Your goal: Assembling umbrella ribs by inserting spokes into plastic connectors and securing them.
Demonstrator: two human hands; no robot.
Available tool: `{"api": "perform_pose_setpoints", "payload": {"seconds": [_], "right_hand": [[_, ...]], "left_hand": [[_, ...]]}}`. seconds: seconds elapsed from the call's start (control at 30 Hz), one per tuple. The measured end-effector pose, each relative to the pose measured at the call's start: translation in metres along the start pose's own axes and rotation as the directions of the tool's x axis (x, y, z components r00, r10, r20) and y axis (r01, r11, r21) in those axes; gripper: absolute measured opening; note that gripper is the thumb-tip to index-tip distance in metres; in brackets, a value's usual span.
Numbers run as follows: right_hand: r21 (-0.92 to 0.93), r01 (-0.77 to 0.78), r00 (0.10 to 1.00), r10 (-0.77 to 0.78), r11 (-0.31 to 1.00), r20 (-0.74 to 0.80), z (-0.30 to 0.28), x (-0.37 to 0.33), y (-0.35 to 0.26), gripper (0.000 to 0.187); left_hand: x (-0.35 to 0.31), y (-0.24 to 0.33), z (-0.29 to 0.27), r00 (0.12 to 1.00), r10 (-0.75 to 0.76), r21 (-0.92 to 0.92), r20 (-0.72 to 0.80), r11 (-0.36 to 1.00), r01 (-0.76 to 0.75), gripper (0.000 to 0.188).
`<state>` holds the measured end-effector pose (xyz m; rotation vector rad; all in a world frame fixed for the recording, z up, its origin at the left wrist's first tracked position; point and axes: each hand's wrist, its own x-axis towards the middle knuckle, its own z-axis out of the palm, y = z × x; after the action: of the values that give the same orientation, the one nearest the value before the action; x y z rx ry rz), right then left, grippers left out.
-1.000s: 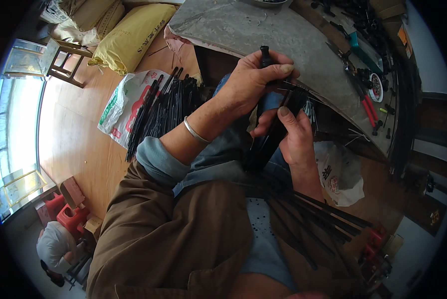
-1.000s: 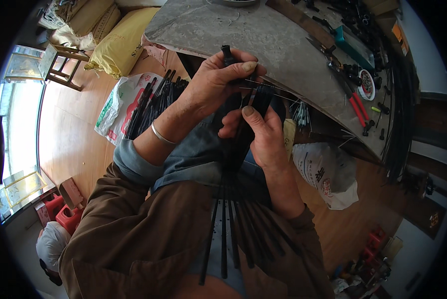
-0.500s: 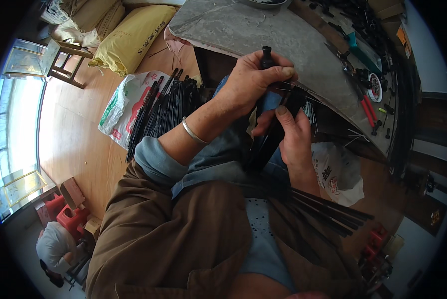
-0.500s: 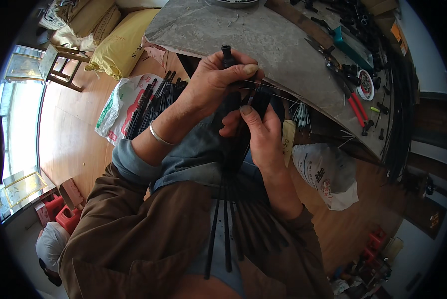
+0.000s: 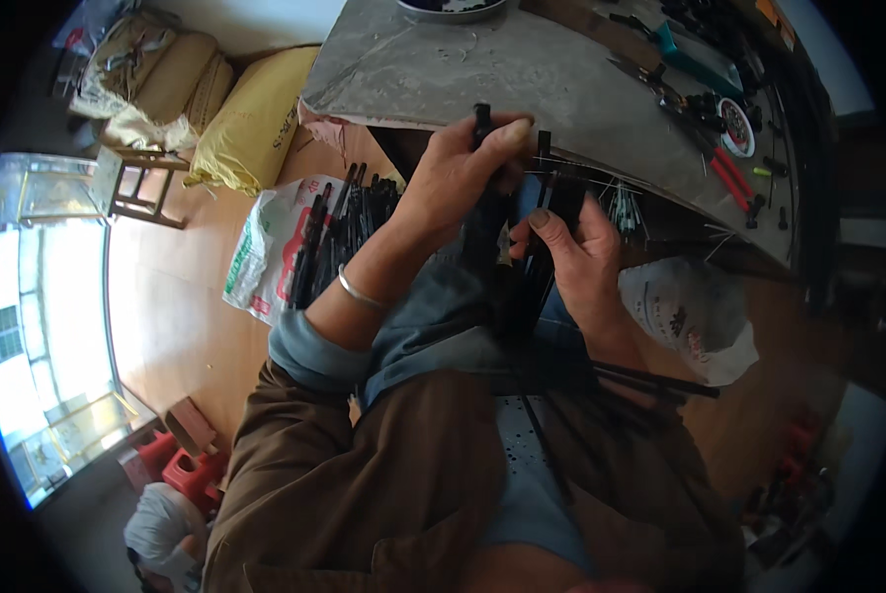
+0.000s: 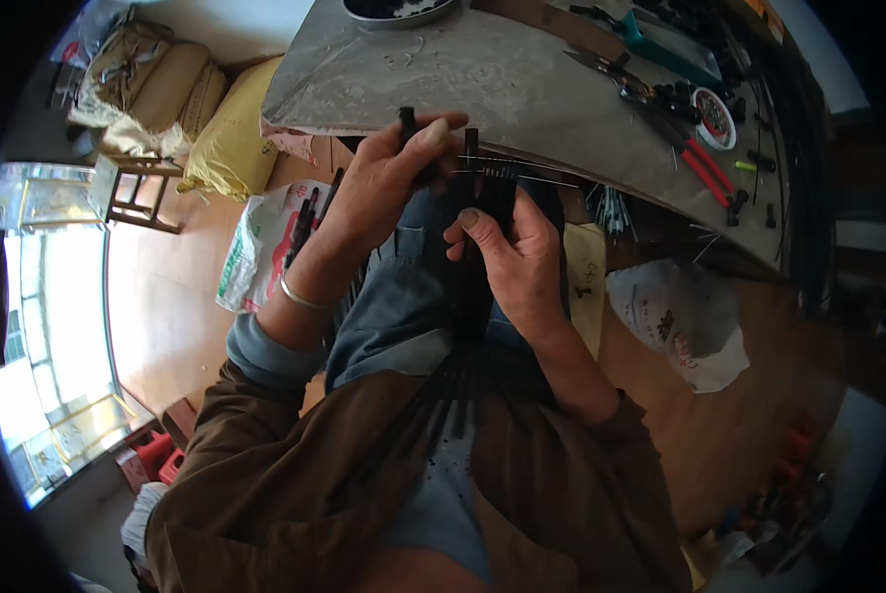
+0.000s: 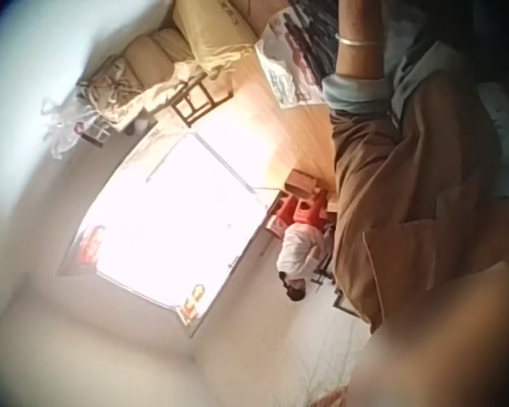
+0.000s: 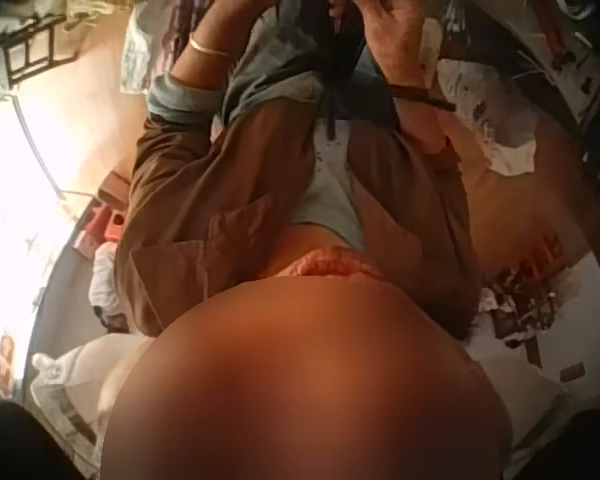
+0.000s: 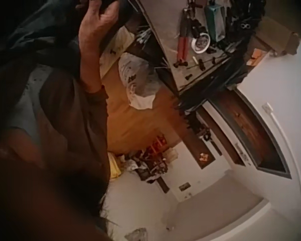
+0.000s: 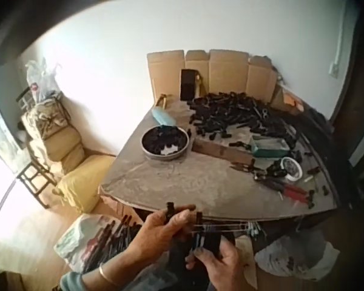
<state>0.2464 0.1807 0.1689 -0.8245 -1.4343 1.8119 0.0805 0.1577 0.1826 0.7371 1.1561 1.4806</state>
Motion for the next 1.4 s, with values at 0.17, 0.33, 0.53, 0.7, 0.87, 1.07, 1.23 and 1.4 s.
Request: {"api": "perform_pose_setpoints", "payload": {"seconds": [0.17, 0.33, 0.53, 0.7, 0.87, 1.07, 1.23, 1.4], "right_hand": [[0.074, 0.026, 0.999, -0.028, 0.997, 0.025, -0.004, 0.001, 0.009, 0.018], [-0.322, 0.2, 0.978, -0.206, 0.926, 0.015, -0.014, 0.004, 0.008, 0.019], [-0.337, 0.05, 0.992, -0.008, 0.94, 0.125, -0.023, 0.009, 0.006, 0.022], [-0.162, -0.133, 0.976, 0.157, 0.978, 0.15, -0.028, 0.013, 0.011, 0.023], [0.071, -0.212, 0.964, 0.196, 0.975, 0.18, -0.026, 0.012, 0.013, 0.024], [0.113, -0.361, 0.913, 0.327, 0.926, 0.242, -0.032, 0.012, 0.019, 0.034], [0.131, -0.372, 0.915, 0.339, 0.919, 0.221, -0.028, 0.008, 0.016, 0.033], [0.127, -0.347, 0.926, 0.318, 0.929, 0.202, -0.026, 0.007, 0.011, 0.031]], "left_hand": [[-0.018, -0.01, 0.01, 0.998, -0.055, 0.12, -0.015, 0.991, 0.057, 0.03], [-0.016, -0.015, 0.016, 0.998, -0.03, -0.103, -0.049, 0.994, 0.025, 0.02], [-0.014, -0.027, 0.018, 0.994, -0.023, -0.167, -0.108, 0.986, 0.004, 0.017], [-0.017, -0.027, 0.018, 0.997, -0.064, -0.262, -0.051, 0.964, 0.049, 0.017], [-0.019, -0.026, 0.018, 0.998, -0.043, -0.332, 0.05, 0.942, 0.057, 0.017], [-0.022, -0.028, 0.016, 0.995, -0.042, -0.372, 0.087, 0.925, 0.072, 0.019], [-0.022, -0.031, 0.017, 0.998, -0.033, -0.379, 0.056, 0.924, 0.052, 0.02], [-0.027, -0.028, 0.021, 0.999, -0.011, -0.303, 0.048, 0.953, 0.026, 0.022]]}}
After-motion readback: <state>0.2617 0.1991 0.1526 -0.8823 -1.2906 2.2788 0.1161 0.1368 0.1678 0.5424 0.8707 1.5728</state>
